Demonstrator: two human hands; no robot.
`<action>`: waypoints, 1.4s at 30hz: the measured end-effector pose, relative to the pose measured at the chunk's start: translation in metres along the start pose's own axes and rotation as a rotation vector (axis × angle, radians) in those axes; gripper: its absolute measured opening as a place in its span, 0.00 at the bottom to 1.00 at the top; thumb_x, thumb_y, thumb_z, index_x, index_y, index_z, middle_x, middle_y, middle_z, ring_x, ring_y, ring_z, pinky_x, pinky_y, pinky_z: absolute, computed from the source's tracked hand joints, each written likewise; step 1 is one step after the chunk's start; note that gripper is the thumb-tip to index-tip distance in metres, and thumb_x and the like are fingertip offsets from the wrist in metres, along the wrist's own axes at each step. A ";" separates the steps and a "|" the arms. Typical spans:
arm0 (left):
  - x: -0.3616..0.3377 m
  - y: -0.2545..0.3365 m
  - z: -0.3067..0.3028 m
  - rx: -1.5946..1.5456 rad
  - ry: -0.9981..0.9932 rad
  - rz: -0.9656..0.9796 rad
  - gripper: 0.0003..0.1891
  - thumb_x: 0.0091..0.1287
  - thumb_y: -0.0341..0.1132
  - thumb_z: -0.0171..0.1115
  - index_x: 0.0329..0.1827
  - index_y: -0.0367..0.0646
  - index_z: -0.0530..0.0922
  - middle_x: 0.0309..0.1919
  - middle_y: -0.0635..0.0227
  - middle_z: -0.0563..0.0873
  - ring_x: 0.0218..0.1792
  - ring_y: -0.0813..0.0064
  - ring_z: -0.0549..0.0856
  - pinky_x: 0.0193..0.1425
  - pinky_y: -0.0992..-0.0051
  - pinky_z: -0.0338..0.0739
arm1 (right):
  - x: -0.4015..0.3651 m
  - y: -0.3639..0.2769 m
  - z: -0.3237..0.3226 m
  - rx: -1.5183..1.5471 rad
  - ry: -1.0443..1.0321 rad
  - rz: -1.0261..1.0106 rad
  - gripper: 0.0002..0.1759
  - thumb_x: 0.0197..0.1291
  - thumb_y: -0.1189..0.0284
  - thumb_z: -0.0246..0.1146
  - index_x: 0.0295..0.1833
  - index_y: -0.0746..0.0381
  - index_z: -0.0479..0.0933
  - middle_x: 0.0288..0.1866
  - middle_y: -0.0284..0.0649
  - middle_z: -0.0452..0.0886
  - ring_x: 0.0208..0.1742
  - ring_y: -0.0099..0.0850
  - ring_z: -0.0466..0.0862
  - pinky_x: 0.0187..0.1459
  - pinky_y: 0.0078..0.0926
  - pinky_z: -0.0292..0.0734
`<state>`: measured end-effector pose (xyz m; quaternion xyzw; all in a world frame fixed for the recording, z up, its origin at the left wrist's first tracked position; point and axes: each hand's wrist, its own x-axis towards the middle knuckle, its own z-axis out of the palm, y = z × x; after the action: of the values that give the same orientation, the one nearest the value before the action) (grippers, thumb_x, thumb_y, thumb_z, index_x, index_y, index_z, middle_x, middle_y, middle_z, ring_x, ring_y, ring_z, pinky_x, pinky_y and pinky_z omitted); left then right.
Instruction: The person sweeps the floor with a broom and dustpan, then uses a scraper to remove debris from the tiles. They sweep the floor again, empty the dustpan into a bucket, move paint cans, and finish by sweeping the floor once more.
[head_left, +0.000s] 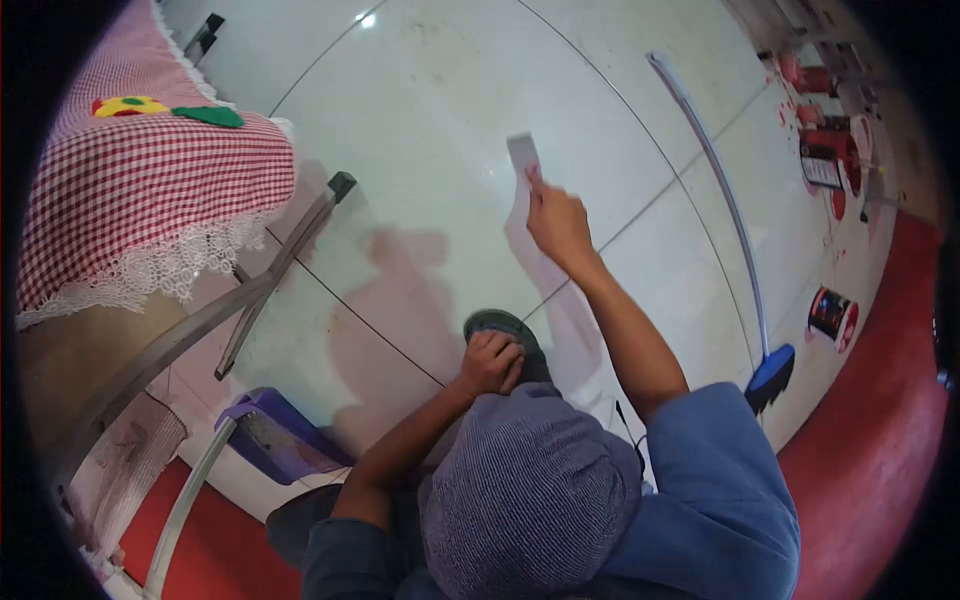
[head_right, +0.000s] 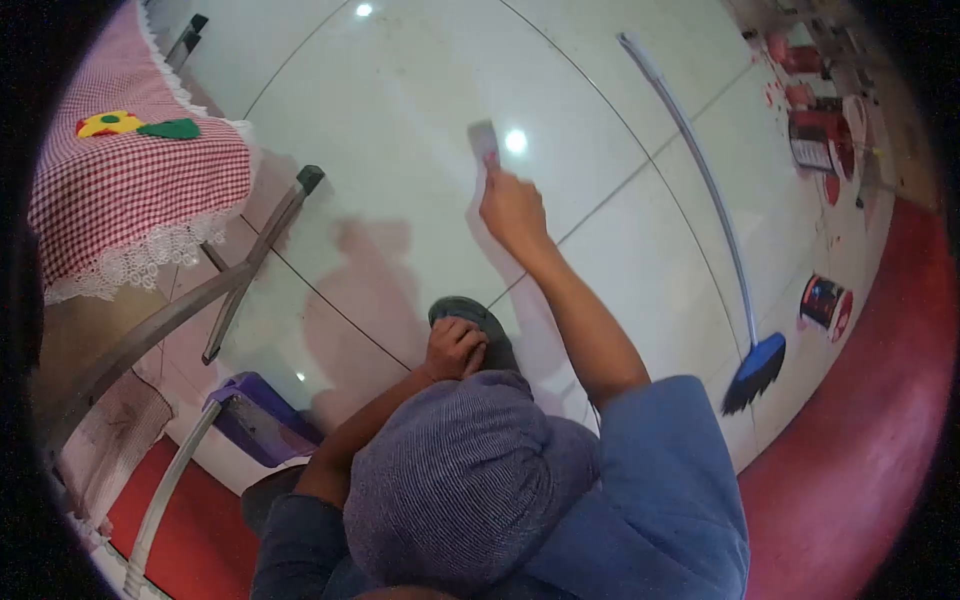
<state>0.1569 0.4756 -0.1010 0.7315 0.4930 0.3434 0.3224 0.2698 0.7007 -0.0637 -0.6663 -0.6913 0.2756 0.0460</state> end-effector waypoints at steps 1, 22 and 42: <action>-0.001 0.000 0.002 0.012 -0.008 -0.013 0.06 0.50 0.32 0.63 0.32 0.47 0.77 0.33 0.68 0.78 0.36 0.67 0.77 0.40 0.69 0.67 | -0.001 0.006 -0.003 0.016 0.022 -0.017 0.18 0.64 0.70 0.48 0.55 0.60 0.76 0.34 0.56 0.79 0.35 0.56 0.79 0.40 0.48 0.74; 0.005 -0.010 -0.029 -0.031 -0.264 0.202 0.06 0.53 0.32 0.61 0.34 0.45 0.77 0.36 0.68 0.79 0.39 0.66 0.79 0.44 0.66 0.70 | 0.140 0.106 -0.093 -0.043 0.111 -0.060 0.18 0.62 0.65 0.48 0.49 0.62 0.79 0.37 0.58 0.80 0.40 0.54 0.80 0.45 0.47 0.74; -0.329 0.159 -0.520 0.531 0.532 -1.926 0.39 0.48 0.58 0.71 0.44 0.24 0.74 0.45 0.40 0.78 0.26 0.59 0.86 0.11 0.68 0.76 | -0.128 -0.306 -0.149 0.025 -0.695 -1.133 0.15 0.53 0.76 0.64 0.48 0.65 0.77 0.31 0.49 0.79 0.31 0.40 0.80 0.36 0.31 0.74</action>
<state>-0.2817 0.1859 0.2567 -0.0252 0.9848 -0.0293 0.1695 0.0736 0.6399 0.2364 -0.0716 -0.9060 0.4157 -0.0343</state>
